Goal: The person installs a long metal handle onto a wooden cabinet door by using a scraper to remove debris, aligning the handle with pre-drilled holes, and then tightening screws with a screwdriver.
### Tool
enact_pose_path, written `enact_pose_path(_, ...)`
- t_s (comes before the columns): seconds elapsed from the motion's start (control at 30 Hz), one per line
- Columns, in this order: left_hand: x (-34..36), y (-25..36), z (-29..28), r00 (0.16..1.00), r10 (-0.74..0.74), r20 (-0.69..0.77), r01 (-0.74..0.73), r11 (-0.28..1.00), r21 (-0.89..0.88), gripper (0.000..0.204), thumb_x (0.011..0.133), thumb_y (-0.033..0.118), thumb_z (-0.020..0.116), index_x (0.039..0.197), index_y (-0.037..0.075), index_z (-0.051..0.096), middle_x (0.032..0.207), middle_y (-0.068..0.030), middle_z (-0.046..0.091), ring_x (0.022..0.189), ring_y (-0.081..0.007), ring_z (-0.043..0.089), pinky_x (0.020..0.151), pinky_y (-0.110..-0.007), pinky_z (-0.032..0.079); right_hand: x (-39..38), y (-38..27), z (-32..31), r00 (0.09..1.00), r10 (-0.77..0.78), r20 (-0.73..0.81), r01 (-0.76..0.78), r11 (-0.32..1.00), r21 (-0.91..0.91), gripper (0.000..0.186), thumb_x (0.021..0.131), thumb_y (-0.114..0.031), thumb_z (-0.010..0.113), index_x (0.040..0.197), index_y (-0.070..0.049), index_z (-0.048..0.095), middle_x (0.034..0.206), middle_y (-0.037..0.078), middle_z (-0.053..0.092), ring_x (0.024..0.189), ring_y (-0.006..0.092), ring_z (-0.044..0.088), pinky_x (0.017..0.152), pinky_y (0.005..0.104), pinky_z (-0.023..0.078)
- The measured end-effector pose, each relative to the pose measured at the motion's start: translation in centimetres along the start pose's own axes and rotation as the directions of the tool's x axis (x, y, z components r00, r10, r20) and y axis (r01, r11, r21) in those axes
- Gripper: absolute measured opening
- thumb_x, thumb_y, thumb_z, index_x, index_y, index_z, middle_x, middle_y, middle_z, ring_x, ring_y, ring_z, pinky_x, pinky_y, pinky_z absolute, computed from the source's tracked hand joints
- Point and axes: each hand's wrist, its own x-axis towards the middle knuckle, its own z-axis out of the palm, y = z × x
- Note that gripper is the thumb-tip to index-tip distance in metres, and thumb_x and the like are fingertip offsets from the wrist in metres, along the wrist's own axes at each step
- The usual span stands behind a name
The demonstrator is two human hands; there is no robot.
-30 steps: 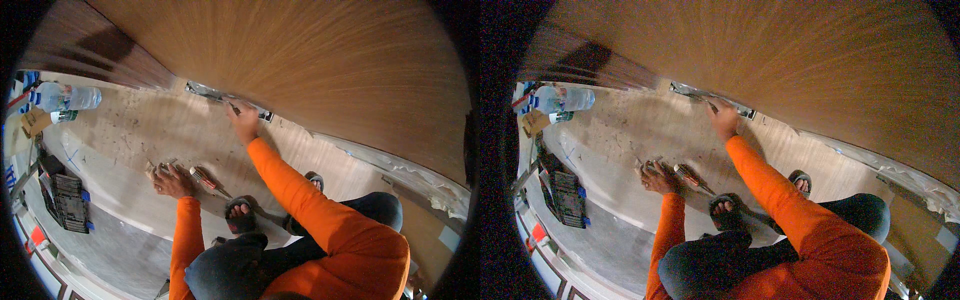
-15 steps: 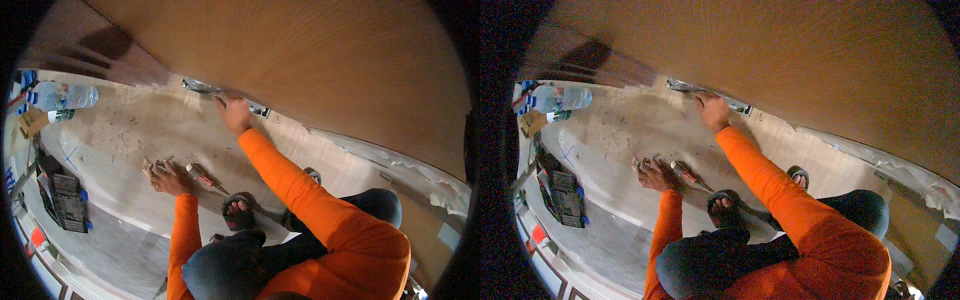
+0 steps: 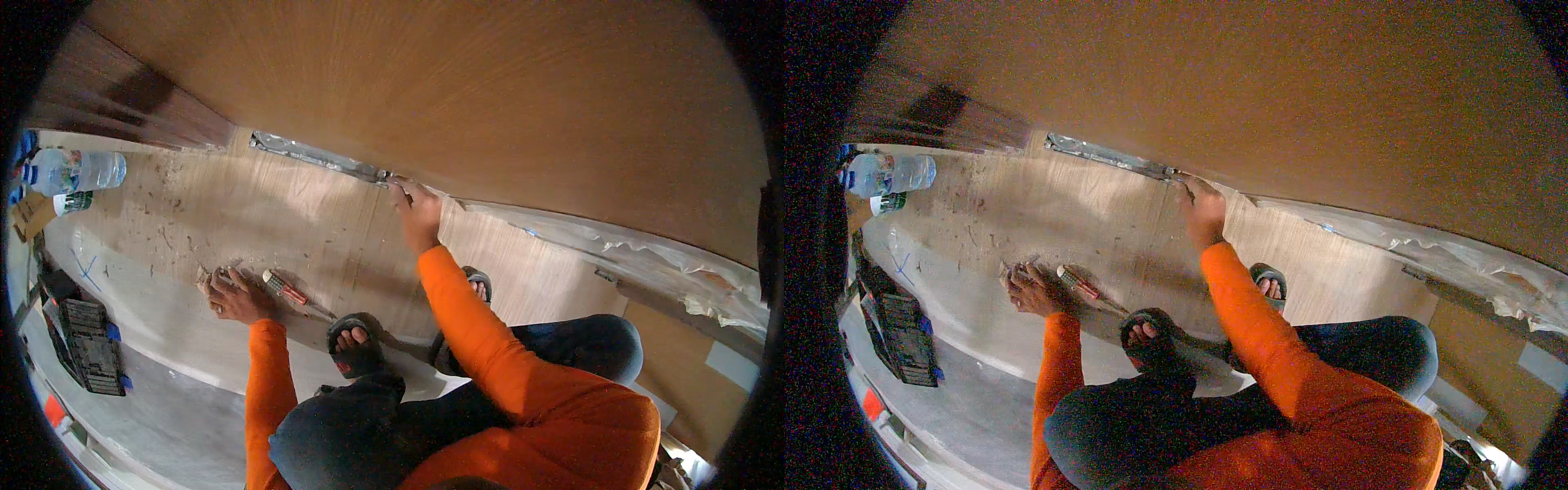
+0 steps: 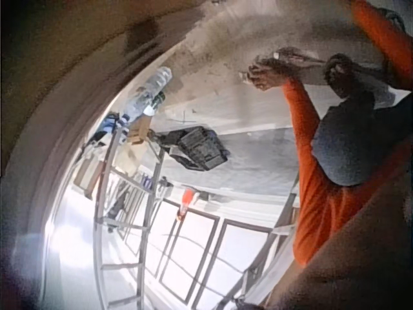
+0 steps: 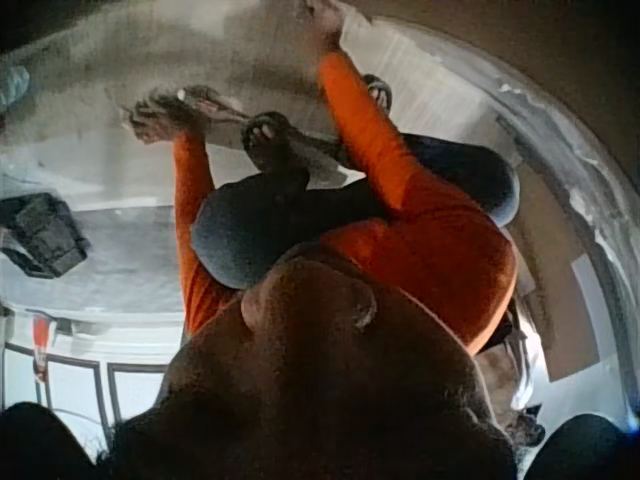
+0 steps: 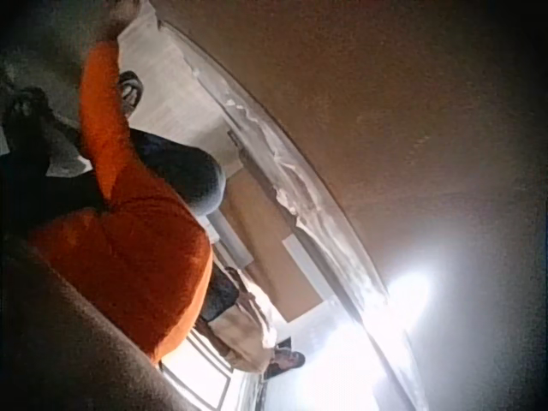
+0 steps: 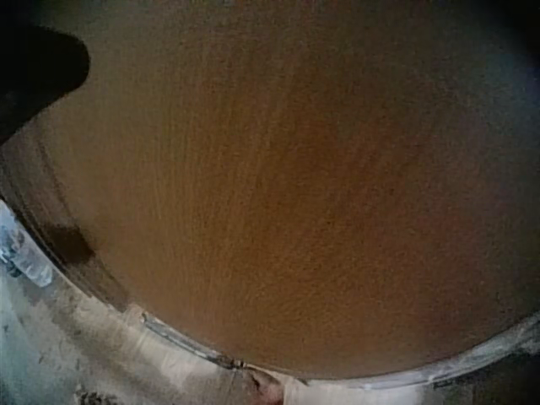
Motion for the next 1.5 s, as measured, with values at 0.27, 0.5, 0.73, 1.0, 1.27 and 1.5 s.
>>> enact_pose_path(0.27, 0.1, 0.5, -0.6, 0.997, -0.051, 0.056, 0.057, 0.993, -0.107, 0.043, 0.098, 0.047, 0.044, 0.126, 0.015, 0.054, 0.14, -0.0094, 0.044, 0.127, -0.0324, 0.041, 0.102, -0.052, 0.031, 1.8, -1.7, 0.8, 0.971, -0.199, 0.131, 0.236, 0.868, -0.437, 0.027, 0.092, -0.031, 0.057, 0.105, -0.012, 0.072, 0.099, 0.017, 0.07, 0.086, 0.0364, 0.068, 0.08, 0.045, 0.055)
enact_pose_path(0.5, -0.5, -0.8, 0.7, 0.999, 0.028, 0.036, -0.03, 0.998, 0.059, 0.046, 0.096, 0.052, 0.046, 0.127, 0.018, 0.052, 0.138, -0.0065, 0.05, 0.126, -0.0301, 0.046, 0.101, -0.051, 0.033, 2.2, -2.8, 0.3, 0.943, -0.207, 0.259, 0.325, 0.737, -0.593, 0.026, 0.091, -0.031, 0.056, 0.102, -0.014, 0.073, 0.098, 0.016, 0.07, 0.085, 0.0362, 0.067, 0.079, 0.0451, 0.054)
enact_pose_path(0.73, 0.1, 0.3, -0.2, 0.993, -0.092, 0.07, 0.094, 0.995, -0.026, 0.044, 0.097, 0.051, 0.045, 0.127, 0.02, 0.053, 0.14, -0.0084, 0.048, 0.127, -0.0309, 0.044, 0.102, -0.05, 0.032, 0.7, 2.5, 1.4, 0.991, -0.112, 0.068, 0.122, 0.982, -0.147, 0.026, 0.09, -0.027, 0.062, 0.103, -0.007, 0.073, 0.096, 0.018, 0.071, 0.08, 0.0312, 0.07, 0.075, 0.0405, 0.055)
enact_pose_path(1.0, -0.2, 0.6, -0.6, 0.999, -0.015, 0.031, 0.015, 1.0, -0.006, 0.043, 0.097, 0.049, 0.047, 0.126, 0.019, 0.057, 0.135, -0.0084, 0.047, 0.125, -0.0324, 0.042, 0.103, -0.048, 0.031, -0.1, 1.9, 2.7, 0.987, 0.06, -0.152, -0.012, 0.954, 0.298, 0.022, 0.092, -0.018, 0.066, 0.102, 0.002, 0.071, 0.081, 0.011, 0.07, 0.064, 0.0181, 0.071, 0.056, 0.0276, 0.054)
enact_pose_path(1.27, 0.1, 1.1, -1.9, 0.993, -0.079, 0.083, 0.086, 0.993, -0.076, 0.039, 0.097, 0.043, 0.05, 0.124, 0.017, 0.058, 0.137, -0.0089, 0.048, 0.127, -0.0305, 0.042, 0.104, -0.047, 0.03, 0.8, 1.6, 1.9, 0.965, -0.234, -0.119, 0.204, 0.954, -0.22, 0.027, 0.091, -0.032, 0.063, 0.094, -0.006, 0.07, 0.084, 0.02, 0.07, 0.072, 0.0363, 0.069, 0.066, 0.0435, 0.055)
enact_pose_path(1.5, -0.1, -1.2, 0.3, 0.997, 0.077, 0.02, -0.078, 0.996, 0.052, 0.037, 0.095, 0.041, 0.052, 0.122, 0.015, 0.058, 0.139, -0.0066, 0.048, 0.129, -0.0263, 0.041, 0.107, -0.045, 0.027, 2.0, -1.8, 1.8, 0.961, -0.256, 0.106, 0.276, 0.848, -0.452, 0.024, 0.09, -0.026, 0.064, 0.099, -0.005, 0.069, 0.085, 0.019, 0.069, 0.076, 0.0379, 0.067, 0.071, 0.0453, 0.053)
